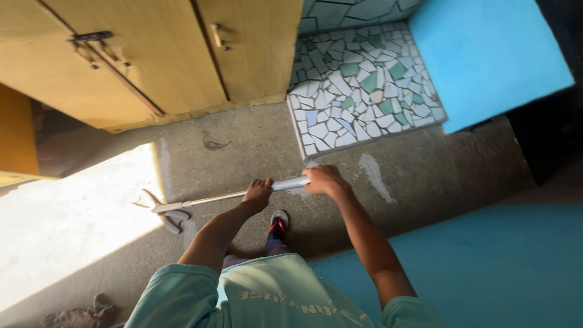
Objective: The person holds a metal gardening hoe by its handle, turning it over and moving their hands along the shaft before setting it down.
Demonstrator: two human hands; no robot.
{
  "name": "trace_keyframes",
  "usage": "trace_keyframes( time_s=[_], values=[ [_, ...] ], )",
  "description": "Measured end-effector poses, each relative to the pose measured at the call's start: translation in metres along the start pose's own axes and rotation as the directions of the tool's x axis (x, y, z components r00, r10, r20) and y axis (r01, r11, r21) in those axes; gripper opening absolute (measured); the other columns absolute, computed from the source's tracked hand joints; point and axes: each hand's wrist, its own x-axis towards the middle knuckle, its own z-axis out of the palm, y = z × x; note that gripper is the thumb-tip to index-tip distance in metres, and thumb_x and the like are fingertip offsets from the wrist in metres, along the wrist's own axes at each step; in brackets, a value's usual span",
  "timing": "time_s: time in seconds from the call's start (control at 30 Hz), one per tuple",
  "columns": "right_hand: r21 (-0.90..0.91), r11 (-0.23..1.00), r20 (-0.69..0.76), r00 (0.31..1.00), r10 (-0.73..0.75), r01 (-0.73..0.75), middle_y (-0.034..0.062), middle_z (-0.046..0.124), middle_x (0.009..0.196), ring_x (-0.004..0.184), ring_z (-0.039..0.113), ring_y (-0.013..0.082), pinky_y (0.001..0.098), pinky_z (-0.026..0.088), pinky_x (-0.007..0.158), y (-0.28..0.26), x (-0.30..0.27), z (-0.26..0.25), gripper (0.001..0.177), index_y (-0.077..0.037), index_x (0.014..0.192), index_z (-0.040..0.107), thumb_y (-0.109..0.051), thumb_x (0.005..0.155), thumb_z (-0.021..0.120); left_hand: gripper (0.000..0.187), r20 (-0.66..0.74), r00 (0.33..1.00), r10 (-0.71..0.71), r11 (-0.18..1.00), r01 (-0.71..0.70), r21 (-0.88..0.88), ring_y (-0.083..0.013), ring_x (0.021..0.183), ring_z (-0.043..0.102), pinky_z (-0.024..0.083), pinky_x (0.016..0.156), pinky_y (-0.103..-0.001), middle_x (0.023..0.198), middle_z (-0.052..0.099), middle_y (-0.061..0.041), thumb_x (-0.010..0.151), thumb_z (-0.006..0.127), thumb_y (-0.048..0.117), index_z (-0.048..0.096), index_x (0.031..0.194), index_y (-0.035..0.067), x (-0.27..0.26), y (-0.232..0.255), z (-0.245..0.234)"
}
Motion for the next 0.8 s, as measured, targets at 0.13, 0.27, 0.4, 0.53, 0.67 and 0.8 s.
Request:
trace_keyframes(
  time_s=[0.13, 0.27, 0.4, 0.53, 0.67, 0.8],
  values=[
    [-0.142, 0.983, 0.007, 0.993, 0.121, -0.118, 0.0017, 0.075, 0.083, 0.073, 0.073, 0.0188, 0.0377, 0.058, 0.075, 0.033, -0.024, -0.007, 0.033, -0.018, 0.106, 0.074, -0.044, 0.086, 0.070, 0.031, 0.225, 0.972, -0.061, 0.993, 0.082, -0.084, -0.0401, 0.107, 0.066, 0.053, 0.092, -0.051, 0.117, 0.063, -0.021, 0.103, 0.053, 0.018, 0.045, 0.130, 0.005, 0.038, 0.034, 0.015],
    [-0.174, 0.976, 0.034, 0.990, 0.138, -0.131, 0.0023, 0.071, 0.069, 0.063, 0.069, 0.0185, 0.0379, 0.058, 0.068, 0.026, -0.035, 0.003, 0.044, -0.019, 0.094, 0.075, -0.061, 0.081, 0.074, 0.040, 0.220, 0.974, 0.055, 0.989, -0.023, -0.144, -0.0402, 0.102, 0.069, 0.055, 0.088, -0.053, 0.107, 0.069, -0.020, 0.090, 0.063, 0.019, 0.051, 0.126, 0.007, 0.033, 0.039, 0.021],
    [-0.134, 0.979, 0.019, 0.988, 0.155, -0.151, 0.0022, 0.071, 0.069, 0.064, 0.069, 0.0190, 0.0379, 0.057, 0.070, 0.012, -0.038, -0.004, 0.045, -0.017, 0.089, 0.077, -0.062, 0.081, 0.074, 0.030, 0.238, 0.968, -0.084, 0.979, 0.125, -0.164, -0.0368, 0.098, 0.072, 0.057, 0.088, -0.050, 0.100, 0.074, -0.016, 0.087, 0.065, 0.025, 0.066, 0.115, 0.014, 0.033, 0.040, 0.021],
    [-0.148, 0.977, 0.079, 0.983, 0.167, -0.154, 0.0024, 0.073, 0.071, 0.065, 0.071, 0.0197, 0.0381, 0.059, 0.071, -0.011, -0.031, -0.016, 0.049, -0.017, 0.088, 0.078, -0.064, 0.083, 0.070, 0.026, 0.255, 0.955, -0.152, 0.972, 0.191, -0.138, -0.0358, 0.099, 0.074, 0.059, 0.088, -0.047, 0.102, 0.076, -0.016, 0.088, 0.061, 0.026, 0.072, 0.109, 0.015, 0.034, 0.029, 0.016],
    [-0.177, 0.979, 0.101, 0.988, 0.118, -0.099, 0.0051, 0.074, 0.078, 0.072, 0.072, 0.0220, 0.0396, 0.059, 0.074, -0.057, -0.018, -0.012, 0.055, -0.015, 0.088, 0.078, -0.068, 0.085, 0.065, 0.028, 0.337, 0.930, -0.149, 0.984, 0.173, -0.042, -0.0349, 0.101, 0.073, 0.060, 0.086, -0.045, 0.106, 0.074, -0.017, 0.085, 0.060, 0.022, 0.072, 0.108, 0.014, 0.012, -0.006, 0.001],
    [-0.197, 0.980, 0.158, 0.985, 0.065, -0.032, 0.0072, 0.075, 0.084, 0.079, 0.074, 0.0253, 0.0422, 0.059, 0.076, -0.123, 0.007, 0.008, 0.056, -0.016, 0.089, 0.078, -0.070, 0.086, 0.060, 0.029, 0.329, 0.922, -0.204, 0.971, 0.234, -0.052, -0.0334, 0.105, 0.071, 0.058, 0.090, -0.045, 0.107, 0.073, -0.015, 0.081, 0.063, 0.022, 0.075, 0.107, 0.016, -0.044, -0.061, -0.018]
  ],
)
